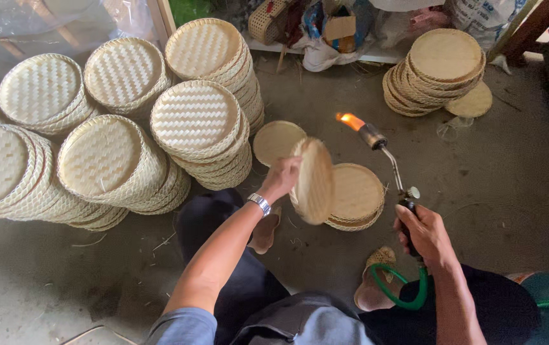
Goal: The person uses a handheld blowtorch to apply flame to the surface of round woven basket trays. They hold each tray with one hand and rotate it while moving the torch across the surface, then place the treated tray onto a growing stack on the floor.
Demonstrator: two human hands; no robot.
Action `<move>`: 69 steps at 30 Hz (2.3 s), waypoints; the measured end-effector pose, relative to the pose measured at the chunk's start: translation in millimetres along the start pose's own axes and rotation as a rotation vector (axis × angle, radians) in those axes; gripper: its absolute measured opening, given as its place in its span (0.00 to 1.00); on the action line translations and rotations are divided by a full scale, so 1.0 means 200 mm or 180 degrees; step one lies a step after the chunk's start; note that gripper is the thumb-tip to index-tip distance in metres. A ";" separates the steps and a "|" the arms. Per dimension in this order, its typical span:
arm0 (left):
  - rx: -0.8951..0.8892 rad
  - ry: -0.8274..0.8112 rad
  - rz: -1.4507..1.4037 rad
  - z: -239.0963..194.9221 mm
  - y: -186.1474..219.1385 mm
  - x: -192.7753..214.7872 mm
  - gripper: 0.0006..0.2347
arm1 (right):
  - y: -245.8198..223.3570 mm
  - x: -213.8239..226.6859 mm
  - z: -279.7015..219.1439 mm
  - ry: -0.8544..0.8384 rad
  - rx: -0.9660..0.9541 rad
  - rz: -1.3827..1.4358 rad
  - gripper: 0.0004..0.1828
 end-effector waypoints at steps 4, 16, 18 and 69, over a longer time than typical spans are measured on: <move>0.0334 -0.1519 0.0395 -0.04 -0.06 -0.29 0.24 | 0.12 0.06 0.02 -0.0009 0.0040 0.0113 0.22; -0.1217 -0.1768 0.0335 -0.13 0.14 -0.45 0.17 | 0.36 0.19 0.07 0.0261 -0.0196 0.0426 0.22; -0.0788 -0.1591 0.0779 -0.15 0.13 -0.42 0.12 | 0.39 0.20 0.08 0.0330 -0.0253 0.0514 0.22; 0.0953 0.0593 -0.4697 0.12 -0.34 0.02 0.07 | -0.23 -0.23 -0.18 -0.1013 0.0140 -0.0492 0.20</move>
Point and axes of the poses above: each hand's wrist, its own z-axis towards the middle knuckle, its own x-axis out of the back of the hand, y = z × x, the point moved 8 cm from there along z, towards the middle knuckle, and after that the axes turned 2 degrees about z, right-handed, at the moved point
